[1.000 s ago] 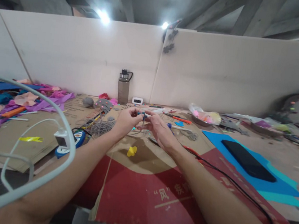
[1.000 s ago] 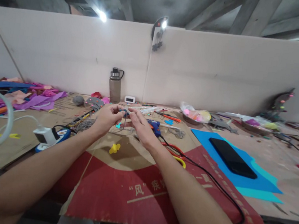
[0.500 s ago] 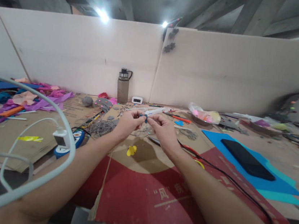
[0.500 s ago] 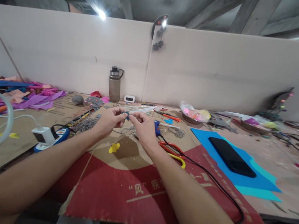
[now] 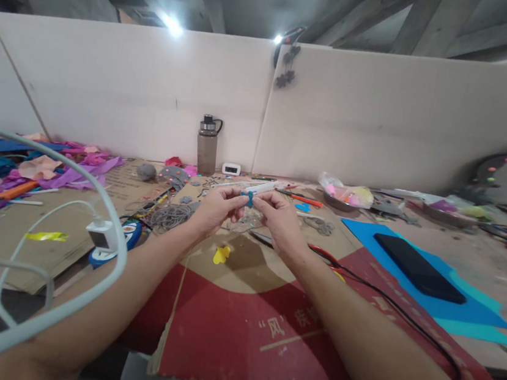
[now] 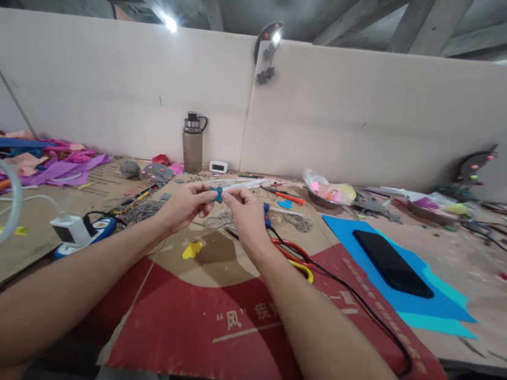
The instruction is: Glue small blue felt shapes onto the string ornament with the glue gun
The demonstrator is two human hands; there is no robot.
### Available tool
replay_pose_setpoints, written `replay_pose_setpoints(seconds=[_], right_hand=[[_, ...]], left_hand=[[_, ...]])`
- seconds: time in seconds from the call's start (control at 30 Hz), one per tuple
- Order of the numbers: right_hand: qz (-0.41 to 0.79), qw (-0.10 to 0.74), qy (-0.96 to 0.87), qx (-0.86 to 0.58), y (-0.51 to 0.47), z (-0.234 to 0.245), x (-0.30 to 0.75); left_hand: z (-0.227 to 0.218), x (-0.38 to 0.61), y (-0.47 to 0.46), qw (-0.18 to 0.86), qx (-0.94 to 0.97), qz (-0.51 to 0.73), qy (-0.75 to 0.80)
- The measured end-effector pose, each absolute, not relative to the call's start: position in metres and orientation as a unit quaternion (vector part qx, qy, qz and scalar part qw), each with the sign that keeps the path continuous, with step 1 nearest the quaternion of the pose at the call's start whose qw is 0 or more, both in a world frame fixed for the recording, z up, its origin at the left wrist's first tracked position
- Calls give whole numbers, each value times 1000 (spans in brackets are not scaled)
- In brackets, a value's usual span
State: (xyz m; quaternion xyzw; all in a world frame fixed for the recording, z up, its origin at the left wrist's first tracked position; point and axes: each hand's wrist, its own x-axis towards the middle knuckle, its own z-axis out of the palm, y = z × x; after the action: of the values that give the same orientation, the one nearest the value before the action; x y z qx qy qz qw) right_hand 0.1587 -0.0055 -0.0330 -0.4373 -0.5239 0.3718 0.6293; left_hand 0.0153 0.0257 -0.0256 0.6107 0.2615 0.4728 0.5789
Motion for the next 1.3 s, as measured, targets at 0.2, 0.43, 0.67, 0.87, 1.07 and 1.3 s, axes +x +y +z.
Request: replay_pose_setpoints(seconds=[0.2, 0.43, 0.67, 0.87, 1.07, 1.3], right_hand=[[384, 627, -520, -436, -7, -33, 156], [374, 613, -541, -437, -3, -38, 158], [371, 632, -525, -434, -1, -41, 159], [371, 555, -597, -445, 2, -36, 164], [108, 479, -656, -574, 20, -20, 219], [27, 273, -666, -693, 10, -10, 241]], left_hand=[[-26, 15, 25, 575, 601, 474, 289], [-27, 17, 24, 583, 576, 489, 299], [-28, 17, 25, 600, 580, 476, 277], [-28, 12, 31, 582, 567, 495, 309], [-28, 0, 44, 554, 543, 535, 333], [-22, -4, 47, 572, 520, 558, 302]])
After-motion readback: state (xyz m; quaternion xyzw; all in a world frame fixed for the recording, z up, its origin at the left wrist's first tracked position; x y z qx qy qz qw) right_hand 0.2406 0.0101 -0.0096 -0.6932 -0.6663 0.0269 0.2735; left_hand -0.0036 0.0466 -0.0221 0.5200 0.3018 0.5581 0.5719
